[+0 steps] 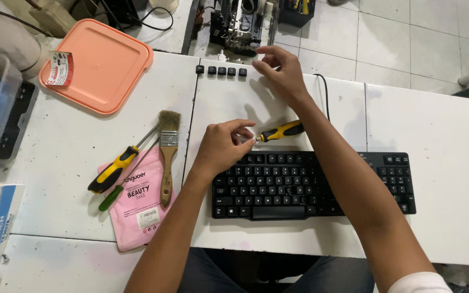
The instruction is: The person uses a screwdriver to pry off individual keycaps from a black computer keyboard and places them in a row on the white table.
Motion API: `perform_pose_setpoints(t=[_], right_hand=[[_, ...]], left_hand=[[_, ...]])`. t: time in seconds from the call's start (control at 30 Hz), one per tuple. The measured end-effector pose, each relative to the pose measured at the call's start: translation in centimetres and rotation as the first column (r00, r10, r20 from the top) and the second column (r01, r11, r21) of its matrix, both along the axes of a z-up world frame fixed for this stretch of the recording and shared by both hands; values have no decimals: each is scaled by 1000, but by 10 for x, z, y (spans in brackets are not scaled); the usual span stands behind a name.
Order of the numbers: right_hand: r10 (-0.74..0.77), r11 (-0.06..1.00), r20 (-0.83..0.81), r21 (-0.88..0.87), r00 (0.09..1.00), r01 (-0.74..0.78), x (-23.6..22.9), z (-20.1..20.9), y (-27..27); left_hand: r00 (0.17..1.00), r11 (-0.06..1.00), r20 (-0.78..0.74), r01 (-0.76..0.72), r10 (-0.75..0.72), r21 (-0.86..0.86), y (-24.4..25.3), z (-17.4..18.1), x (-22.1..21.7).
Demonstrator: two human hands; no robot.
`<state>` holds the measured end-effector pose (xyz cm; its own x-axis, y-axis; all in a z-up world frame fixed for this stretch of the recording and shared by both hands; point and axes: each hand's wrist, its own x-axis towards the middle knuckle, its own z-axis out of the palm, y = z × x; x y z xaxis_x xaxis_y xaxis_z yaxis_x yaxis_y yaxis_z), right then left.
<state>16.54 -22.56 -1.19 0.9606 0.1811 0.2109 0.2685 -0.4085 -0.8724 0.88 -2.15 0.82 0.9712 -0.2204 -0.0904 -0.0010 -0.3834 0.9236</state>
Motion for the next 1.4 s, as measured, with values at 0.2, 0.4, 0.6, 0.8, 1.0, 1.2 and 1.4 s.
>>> perform_pose_setpoints(t=[0.2, 0.4, 0.6, 0.8, 1.0, 1.2, 1.4], right_hand=[[279, 882, -156, -347, 947, -317, -101, 67, -36], [326, 864, -78, -379, 942, -330, -132, 40, -73], [326, 866, -40, -389, 945, -315, -124, 17, -81], [324, 874, -40, -370, 945, -315, -127, 19, -80], [303, 885, -41, -358, 952, -297, -128, 17, -79], [288, 881, -63, -372, 955, -291, -129, 20, -78], [284, 886, -44, -370, 958, -280, -128, 17, -79]], left_hand=[[981, 999, 185, 52, -49, -11, 2, -2, -1], [771, 885, 538, 69, -340, 460, -17, 17, -34], [800, 784, 475, -10, -366, 620, -40, 9, -50], [848, 755, 359, 70, -389, 652, -48, -4, -57], [845, 814, 389, 89, -367, 574, -49, 11, -66], [799, 610, 414, -76, -437, 789, -58, 16, -86], [775, 741, 583, -237, -245, 628, -66, 1, -102]])
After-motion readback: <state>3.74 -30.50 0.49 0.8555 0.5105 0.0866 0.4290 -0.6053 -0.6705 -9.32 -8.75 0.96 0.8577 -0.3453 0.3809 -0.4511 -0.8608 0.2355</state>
